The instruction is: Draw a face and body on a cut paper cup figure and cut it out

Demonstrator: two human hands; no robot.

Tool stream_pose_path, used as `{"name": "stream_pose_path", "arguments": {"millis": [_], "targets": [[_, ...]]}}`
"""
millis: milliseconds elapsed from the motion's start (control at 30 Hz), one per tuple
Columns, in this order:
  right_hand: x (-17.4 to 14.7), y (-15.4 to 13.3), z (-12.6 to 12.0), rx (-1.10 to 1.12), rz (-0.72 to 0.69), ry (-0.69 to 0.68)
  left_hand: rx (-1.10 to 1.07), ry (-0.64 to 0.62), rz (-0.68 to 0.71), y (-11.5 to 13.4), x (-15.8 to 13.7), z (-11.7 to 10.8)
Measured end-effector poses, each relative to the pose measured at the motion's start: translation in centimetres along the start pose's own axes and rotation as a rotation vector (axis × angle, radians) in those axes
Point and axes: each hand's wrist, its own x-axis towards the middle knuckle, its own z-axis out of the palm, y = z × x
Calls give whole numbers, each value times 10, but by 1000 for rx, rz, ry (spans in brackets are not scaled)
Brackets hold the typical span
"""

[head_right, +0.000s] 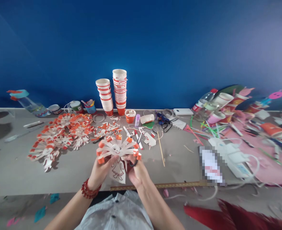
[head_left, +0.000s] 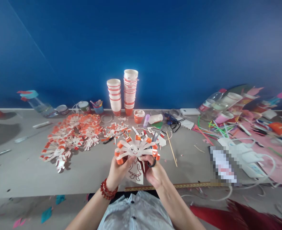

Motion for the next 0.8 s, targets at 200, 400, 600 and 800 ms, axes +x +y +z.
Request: {"name": "stream_pose_path", "arguments": {"millis": [200,400,600,800], "targets": [[2,-15,-15,-73,-221,-9,28,125,40,4,13,-26],[20,-32,-37,-732,-582,156,-105,129,-2,3,19,-27],[6,-8,-37,-700,-573,9,-299,94,-148,-1,17,-10],[-13,21,-24,-509,-445,-76,-329,65,-124,5,10,1]]}}
